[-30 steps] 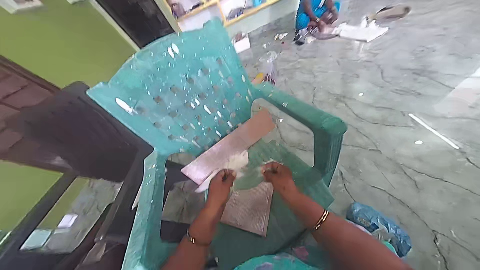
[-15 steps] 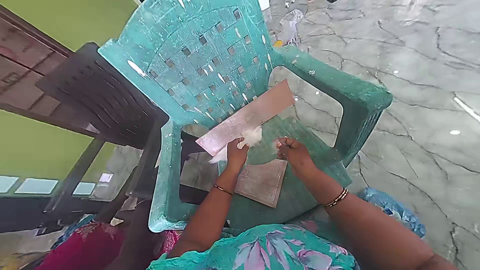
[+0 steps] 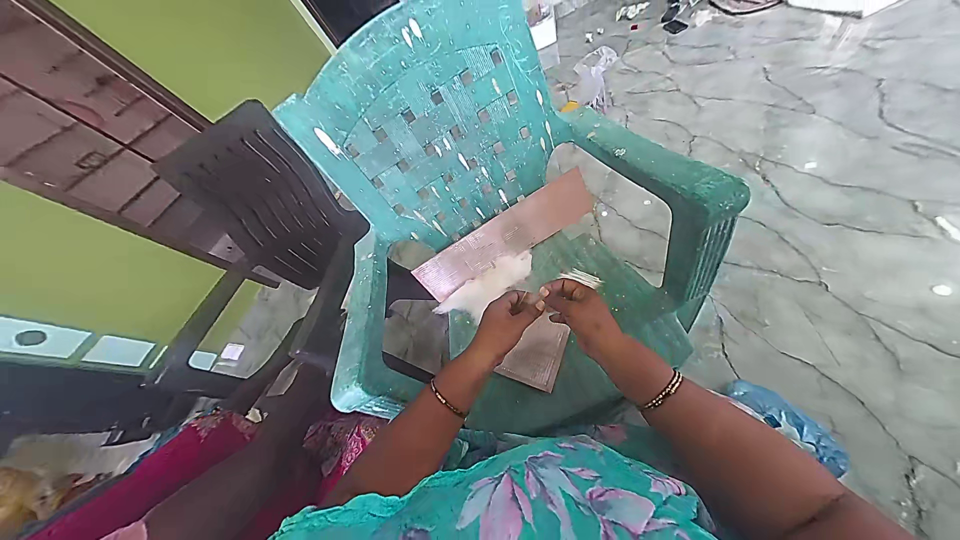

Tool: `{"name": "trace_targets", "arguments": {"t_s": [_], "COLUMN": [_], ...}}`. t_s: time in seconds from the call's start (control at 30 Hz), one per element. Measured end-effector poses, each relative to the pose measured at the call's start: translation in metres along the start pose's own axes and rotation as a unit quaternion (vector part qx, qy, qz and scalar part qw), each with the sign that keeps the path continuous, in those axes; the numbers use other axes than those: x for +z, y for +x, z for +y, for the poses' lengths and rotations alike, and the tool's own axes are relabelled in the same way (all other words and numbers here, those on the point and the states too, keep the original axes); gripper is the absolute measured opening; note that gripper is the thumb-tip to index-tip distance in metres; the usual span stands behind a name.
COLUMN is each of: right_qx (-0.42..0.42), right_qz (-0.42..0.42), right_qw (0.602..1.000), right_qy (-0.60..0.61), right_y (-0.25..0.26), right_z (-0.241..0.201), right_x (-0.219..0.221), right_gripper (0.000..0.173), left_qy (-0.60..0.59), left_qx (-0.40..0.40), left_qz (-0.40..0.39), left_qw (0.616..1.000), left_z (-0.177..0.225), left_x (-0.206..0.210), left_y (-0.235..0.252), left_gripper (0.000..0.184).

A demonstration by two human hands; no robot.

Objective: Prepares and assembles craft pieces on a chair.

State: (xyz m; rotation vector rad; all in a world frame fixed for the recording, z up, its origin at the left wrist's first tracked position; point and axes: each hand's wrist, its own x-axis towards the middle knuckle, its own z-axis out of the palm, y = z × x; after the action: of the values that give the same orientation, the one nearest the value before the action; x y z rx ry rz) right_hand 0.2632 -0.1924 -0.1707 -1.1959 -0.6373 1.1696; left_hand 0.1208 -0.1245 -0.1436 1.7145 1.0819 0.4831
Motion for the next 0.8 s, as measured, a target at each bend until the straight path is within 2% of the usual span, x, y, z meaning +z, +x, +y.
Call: {"name": "trace_targets", "arguments": {"t_s": [0.07,0.2,0.4,0.6,0.8], "right_qx": [0.009,0.028,0.037,0.016,-0.022], "right_qz": [-0.008,-0.022,-0.095,-0.081,-0.129], "right_qw": [1.0,0.999,0.995,0.996,0.991], "right_qy": [0.017,0.035,-0.021,0.016,-0.018], "right_y": [-0.006,-0.017,-0.03,-0.04,-0.044], "right_z": [0.0,-0.002,0.007,0.006,0.013], "right_x": [0.001,0.0,0.007,0.016,0.022], "right_gripper": [0.017,0.023,0.006,0.006,0.005], "left_qy": [0.003,-0.011,-0.01,-0.015,-0.068], "left_qx": [-0.012,-0.017,-0.012,-0.009,0.008], "left_qz": [0.003,0.016,0.026,0.029,0.014], "left_qw": [1.0,1.0,1.0,0.999,0.998], "left_z": [0.002,0.004,0.002,-0.004,-0.008], "left_x": [-0.002,-0.012,-0.025,-0.037,-0.038], "left_y": [-0.01,-0.029,-0.054,-0.07,-0.076], "left_gripper": [0.012,0.013,0.014,0.011,0.012]}}
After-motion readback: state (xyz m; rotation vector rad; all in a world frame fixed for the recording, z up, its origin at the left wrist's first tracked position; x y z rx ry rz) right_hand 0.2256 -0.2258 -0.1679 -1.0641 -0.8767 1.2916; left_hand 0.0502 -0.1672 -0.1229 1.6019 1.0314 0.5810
